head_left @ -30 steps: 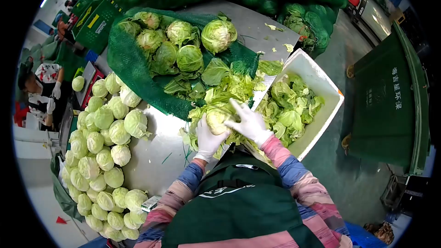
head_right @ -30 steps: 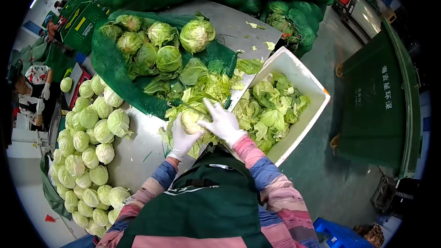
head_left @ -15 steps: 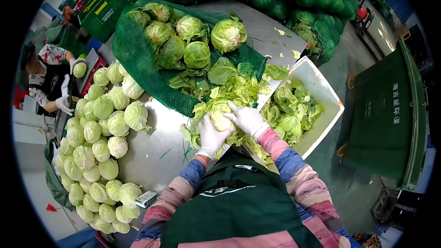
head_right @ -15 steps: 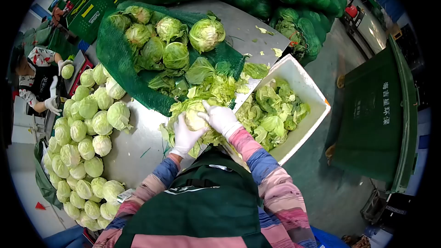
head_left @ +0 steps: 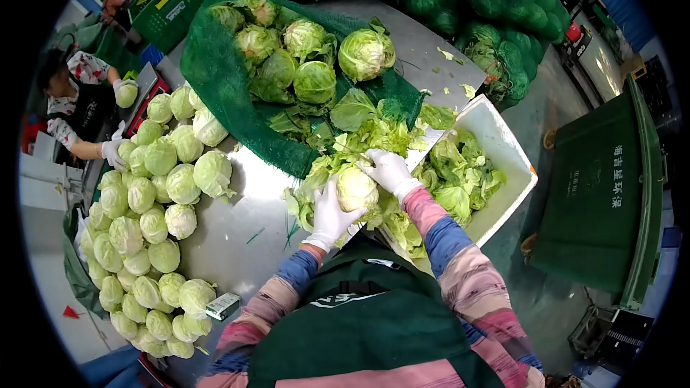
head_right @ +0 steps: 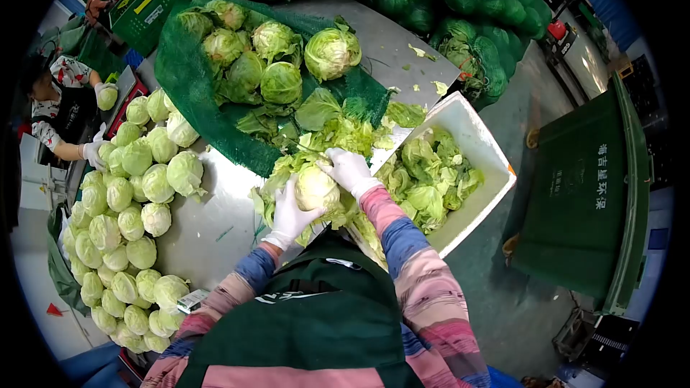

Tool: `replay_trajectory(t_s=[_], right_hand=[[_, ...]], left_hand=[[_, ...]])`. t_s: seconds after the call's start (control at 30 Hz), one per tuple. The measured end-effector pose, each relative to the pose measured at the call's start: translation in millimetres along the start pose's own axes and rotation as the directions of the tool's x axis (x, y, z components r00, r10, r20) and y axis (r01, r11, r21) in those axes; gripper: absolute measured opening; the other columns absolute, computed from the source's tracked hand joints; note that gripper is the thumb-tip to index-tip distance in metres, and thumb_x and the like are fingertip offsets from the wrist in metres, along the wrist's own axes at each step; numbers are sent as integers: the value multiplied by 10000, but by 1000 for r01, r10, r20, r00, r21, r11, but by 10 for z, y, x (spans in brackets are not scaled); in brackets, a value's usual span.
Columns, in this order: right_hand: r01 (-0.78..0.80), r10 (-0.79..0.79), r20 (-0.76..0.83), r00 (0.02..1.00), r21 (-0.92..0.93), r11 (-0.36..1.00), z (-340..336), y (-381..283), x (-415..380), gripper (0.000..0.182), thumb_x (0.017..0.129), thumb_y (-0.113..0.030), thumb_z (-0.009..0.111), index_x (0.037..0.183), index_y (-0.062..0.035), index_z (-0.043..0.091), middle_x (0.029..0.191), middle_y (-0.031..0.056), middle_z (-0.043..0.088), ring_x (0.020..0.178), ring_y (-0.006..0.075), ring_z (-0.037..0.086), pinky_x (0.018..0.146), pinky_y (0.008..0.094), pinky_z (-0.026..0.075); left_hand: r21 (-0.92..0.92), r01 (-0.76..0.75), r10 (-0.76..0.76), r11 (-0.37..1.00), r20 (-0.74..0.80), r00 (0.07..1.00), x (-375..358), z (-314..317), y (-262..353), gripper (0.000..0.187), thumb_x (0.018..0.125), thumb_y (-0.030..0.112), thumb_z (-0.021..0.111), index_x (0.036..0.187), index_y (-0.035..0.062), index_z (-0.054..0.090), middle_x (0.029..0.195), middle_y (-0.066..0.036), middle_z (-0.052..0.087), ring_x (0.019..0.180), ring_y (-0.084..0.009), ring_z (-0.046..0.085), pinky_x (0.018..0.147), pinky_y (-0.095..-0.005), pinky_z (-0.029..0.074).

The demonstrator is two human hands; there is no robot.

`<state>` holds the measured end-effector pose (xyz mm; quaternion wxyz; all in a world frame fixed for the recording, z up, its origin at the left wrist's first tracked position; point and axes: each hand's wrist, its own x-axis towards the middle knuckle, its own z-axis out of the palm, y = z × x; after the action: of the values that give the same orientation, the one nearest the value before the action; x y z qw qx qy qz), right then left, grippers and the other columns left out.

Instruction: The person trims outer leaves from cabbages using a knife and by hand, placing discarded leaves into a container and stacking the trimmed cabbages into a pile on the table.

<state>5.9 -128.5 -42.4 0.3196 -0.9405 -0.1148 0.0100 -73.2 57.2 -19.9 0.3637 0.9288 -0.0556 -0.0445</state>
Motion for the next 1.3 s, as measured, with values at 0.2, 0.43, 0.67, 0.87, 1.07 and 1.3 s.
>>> replay_trajectory(t_s=[0.2,0.43,0.67,0.87,1.07,1.3], right_hand=[[-275,273,-30,961,-154,949,355,474,-16,349,883,-414,609,917,-67,633,861,156,689,784,362,670,715,451,535],[-337,341,214,915,-55,940,-170,-227,-93,1098,708,-820,551,1463,-44,372,1053,236,686,978,356,673,860,422,521],[-238,243,334,911,-56,970,0,-105,107,935,712,-729,639,1295,-11,504,1014,228,688,976,374,664,858,438,515],[-281,294,84,952,-143,949,425,6,-135,597,844,-485,660,1261,-95,486,945,181,690,823,357,683,706,452,533],[-299,289,-99,952,-117,947,573,-12,-352,581,852,-467,652,1278,-108,488,967,175,678,762,350,677,633,450,529],[-452,447,-182,876,12,892,301,319,-674,400,851,-249,646,1227,-165,539,953,165,690,801,374,668,711,450,527]], left_hand=[[-53,-143,140,988,-61,988,-182,-9,-131,967,607,197,881,1408,23,368,1349,-227,466,1211,-427,416,1064,-450,369],[-25,-58,58,998,-7,998,-255,-12,-136,993,600,195,885,1439,38,377,1339,-201,410,1243,-418,364,1070,-452,346],[-15,-210,211,978,59,976,-273,-108,-250,975,644,194,853,1462,27,349,1387,-182,412,1229,-399,396,1070,-450,346],[-100,-189,201,977,127,971,-359,-133,-392,1006,698,257,837,1484,1,262,1459,-228,317,1353,-424,297,1117,-450,298],[-218,241,-266,946,-89,960,-155,326,-46,1062,658,456,852,1388,-66,285,1424,-310,253,1375,-430,262,1110,-483,281],[-870,490,-196,56,472,860,-242,-467,-443,753,851,430,677,1420,61,347,1365,-184,474,1284,-350,475,986,-546,462]])
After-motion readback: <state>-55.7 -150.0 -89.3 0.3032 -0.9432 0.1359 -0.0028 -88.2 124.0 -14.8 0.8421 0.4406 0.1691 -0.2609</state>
